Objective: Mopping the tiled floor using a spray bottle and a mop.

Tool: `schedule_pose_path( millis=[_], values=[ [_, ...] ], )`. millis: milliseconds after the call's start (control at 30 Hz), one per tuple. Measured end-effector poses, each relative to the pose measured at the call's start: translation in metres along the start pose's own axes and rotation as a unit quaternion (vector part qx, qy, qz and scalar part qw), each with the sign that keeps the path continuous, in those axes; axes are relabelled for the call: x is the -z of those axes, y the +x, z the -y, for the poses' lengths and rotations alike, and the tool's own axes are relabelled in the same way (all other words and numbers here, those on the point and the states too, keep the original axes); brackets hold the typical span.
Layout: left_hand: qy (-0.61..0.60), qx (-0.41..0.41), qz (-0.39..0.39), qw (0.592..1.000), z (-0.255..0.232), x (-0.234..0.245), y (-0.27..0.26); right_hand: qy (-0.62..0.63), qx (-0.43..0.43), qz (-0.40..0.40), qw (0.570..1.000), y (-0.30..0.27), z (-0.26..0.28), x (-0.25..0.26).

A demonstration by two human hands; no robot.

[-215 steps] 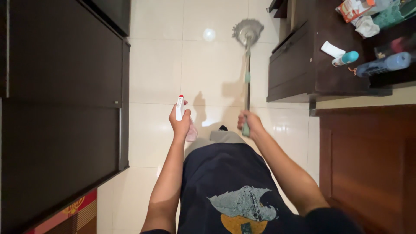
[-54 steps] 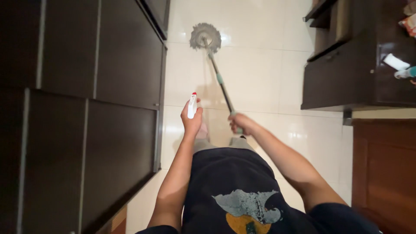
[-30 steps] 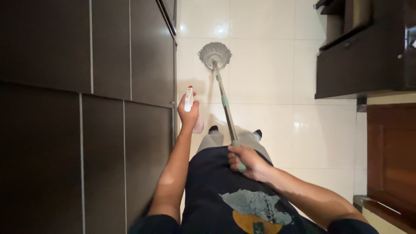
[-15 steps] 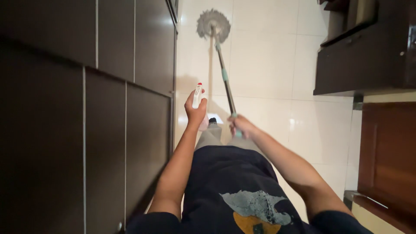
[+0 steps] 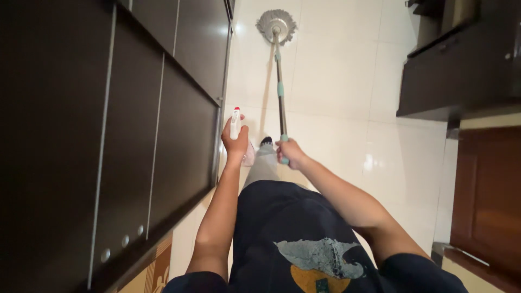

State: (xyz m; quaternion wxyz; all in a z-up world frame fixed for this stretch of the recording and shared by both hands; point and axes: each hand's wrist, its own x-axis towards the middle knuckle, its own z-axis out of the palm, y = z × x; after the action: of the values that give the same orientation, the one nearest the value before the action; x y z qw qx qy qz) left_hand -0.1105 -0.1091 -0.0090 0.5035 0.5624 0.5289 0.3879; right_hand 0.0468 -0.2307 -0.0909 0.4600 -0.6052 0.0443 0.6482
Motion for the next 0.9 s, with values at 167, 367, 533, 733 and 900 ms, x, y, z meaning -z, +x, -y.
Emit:
schedule_pose_path(
  millis=[167, 367, 533, 733, 900],
  values=[
    [-0.021, -0.035, 0.015, 0.999, 0.014, 0.016, -0.056, 0.010, 0.011, 0.097, 0.995, -0.134, -0.081, 0.006],
    [0.012, -0.007, 0.035, 0.999, 0.012, 0.037, -0.110, 0.064, -0.111, 0.093, 0.987, -0.309, -0.079, 0.006],
    [0.013, -0.010, 0.028, 0.999, 0.011, 0.050, -0.135, 0.059, -0.154, 0.087, 0.982, -0.344, -0.087, 0.004],
    [-0.049, 0.005, 0.038, 0.998, 0.004, 0.062, -0.140, 0.009, -0.111, 0.123, 0.986, -0.307, -0.093, -0.002],
    [-0.017, -0.040, 0.026, 0.999, 0.001, 0.074, -0.134, -0.051, -0.097, 0.144, 0.984, -0.235, -0.096, 0.016]
  ],
)
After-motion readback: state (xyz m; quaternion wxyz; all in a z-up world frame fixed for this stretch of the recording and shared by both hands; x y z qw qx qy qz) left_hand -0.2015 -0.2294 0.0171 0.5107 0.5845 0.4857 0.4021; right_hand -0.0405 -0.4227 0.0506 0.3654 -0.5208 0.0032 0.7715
